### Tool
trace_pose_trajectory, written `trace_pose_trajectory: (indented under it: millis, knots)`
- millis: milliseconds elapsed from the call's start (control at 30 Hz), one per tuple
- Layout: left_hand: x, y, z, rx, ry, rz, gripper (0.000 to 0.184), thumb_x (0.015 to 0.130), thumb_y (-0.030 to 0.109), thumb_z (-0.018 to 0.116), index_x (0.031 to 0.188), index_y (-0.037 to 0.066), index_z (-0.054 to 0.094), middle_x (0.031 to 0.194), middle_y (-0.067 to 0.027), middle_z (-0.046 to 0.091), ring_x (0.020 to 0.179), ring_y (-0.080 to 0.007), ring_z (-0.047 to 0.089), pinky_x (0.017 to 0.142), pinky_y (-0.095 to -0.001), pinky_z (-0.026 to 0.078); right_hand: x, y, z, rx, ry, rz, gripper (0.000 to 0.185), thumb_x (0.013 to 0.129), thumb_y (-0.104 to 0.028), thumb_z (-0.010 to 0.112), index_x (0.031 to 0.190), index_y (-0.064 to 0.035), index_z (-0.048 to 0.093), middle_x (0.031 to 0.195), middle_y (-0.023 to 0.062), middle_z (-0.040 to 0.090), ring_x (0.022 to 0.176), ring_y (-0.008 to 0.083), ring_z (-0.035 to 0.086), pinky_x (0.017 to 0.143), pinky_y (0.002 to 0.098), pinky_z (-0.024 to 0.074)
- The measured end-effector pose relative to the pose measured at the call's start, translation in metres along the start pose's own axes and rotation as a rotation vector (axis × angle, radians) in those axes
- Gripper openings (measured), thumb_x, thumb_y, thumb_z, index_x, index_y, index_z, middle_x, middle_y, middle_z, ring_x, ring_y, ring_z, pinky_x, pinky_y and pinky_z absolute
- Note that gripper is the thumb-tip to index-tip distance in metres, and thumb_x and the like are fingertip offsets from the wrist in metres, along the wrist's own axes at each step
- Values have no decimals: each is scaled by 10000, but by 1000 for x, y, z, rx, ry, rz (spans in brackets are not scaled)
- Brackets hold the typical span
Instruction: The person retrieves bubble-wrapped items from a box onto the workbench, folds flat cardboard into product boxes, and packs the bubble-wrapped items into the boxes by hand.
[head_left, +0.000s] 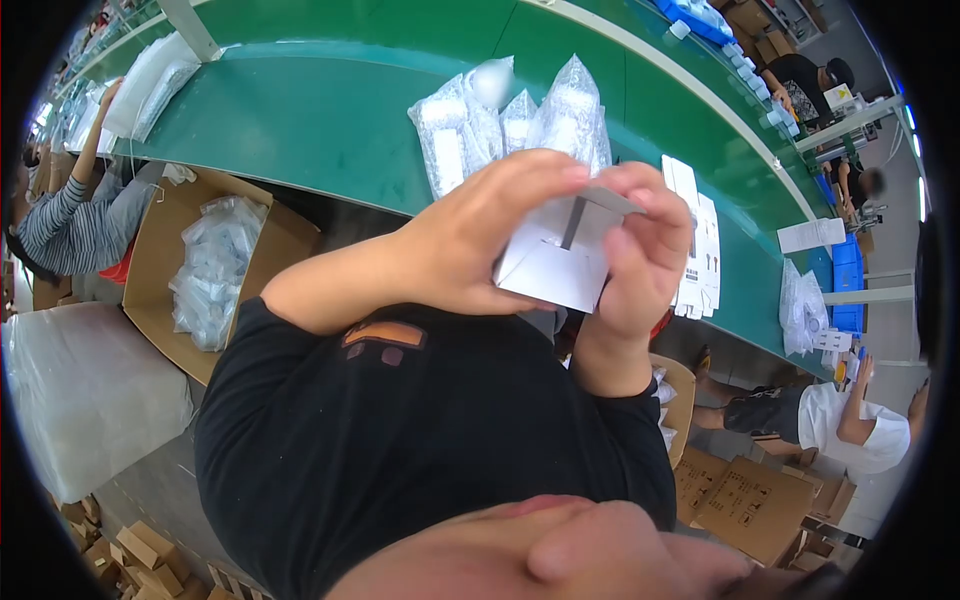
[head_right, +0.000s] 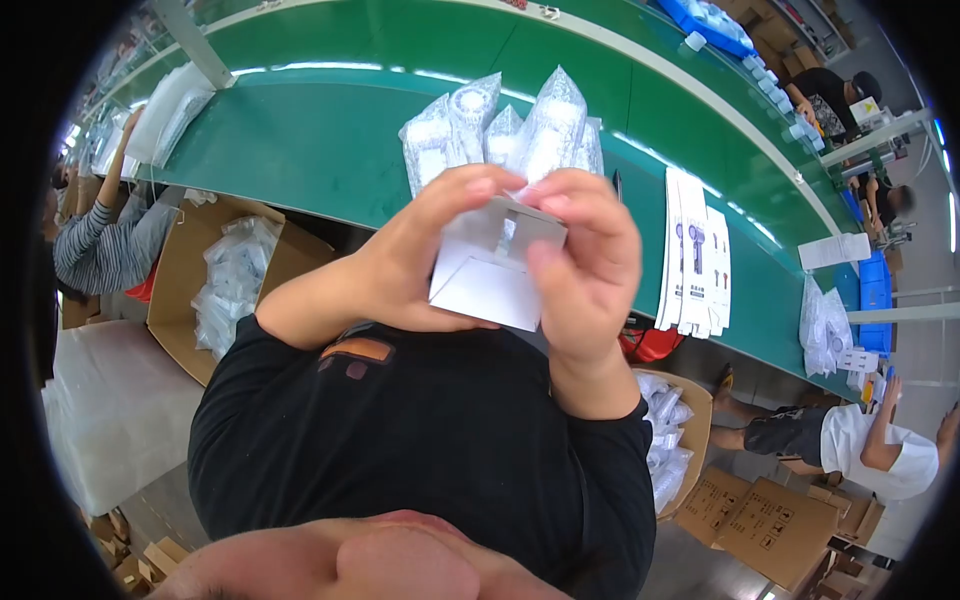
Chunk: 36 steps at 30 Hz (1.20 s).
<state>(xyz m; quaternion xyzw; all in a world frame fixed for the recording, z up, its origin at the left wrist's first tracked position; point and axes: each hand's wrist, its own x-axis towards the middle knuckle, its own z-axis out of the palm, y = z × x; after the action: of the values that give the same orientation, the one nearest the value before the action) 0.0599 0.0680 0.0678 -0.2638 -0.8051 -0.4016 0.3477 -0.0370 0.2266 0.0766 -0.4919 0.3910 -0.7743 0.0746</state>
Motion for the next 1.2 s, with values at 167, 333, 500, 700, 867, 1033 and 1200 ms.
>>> trace_pose_trajectory:
  millis: [167,333,500,700,867,1033,1200]
  knots:
    - [1,-1,-8,-109,163,-39,989,598,196,908,1395,34,345,1296,-192,491,1117,-370,564,946,-418,459,23,-4,-16,-343,-556,-199,441,829,-287,705,1161,-24,581,1259,201,539,1168,327,526,980,418,402]
    - [0,9,-7,-56,131,-67,937,591,196,905,1360,39,392,1284,-180,501,1137,-365,550,945,-427,460,14,-27,10,-481,-205,138,556,750,-144,732,1261,-2,563,1255,191,575,1179,329,543,1010,401,399]
    - [0,7,-1,27,172,60,836,609,204,896,1297,29,454,1235,-184,512,1140,-362,530,937,-429,464,17,-32,10,-548,-251,182,518,720,-28,707,1222,23,593,1192,180,615,1111,305,592,964,363,443]
    - [5,8,-1,20,201,75,763,627,177,888,1245,16,471,1194,-196,513,1088,-353,547,892,-407,495,16,-31,14,-573,-203,206,479,724,-10,701,1191,18,601,1155,167,613,1075,293,591,943,354,447]
    - [6,10,-2,58,217,65,730,636,167,885,1225,5,484,1170,-201,509,1073,-345,552,868,-390,513,16,-31,17,-627,-202,180,472,730,8,687,1194,11,600,1132,162,604,1048,296,589,924,356,450]
    - [6,12,-4,92,177,41,726,641,170,884,1230,-3,495,1162,-190,500,1052,-334,556,861,-380,517,16,-32,18,-657,-211,177,483,724,29,676,1200,8,597,1114,158,596,1036,300,581,913,358,449]
    - [1,8,-5,69,196,21,738,642,177,888,1241,2,494,1195,-193,471,1071,-319,541,840,-357,517,19,-33,18,-681,-255,219,493,717,35,676,1203,1,598,1111,153,592,1037,299,572,906,355,447]
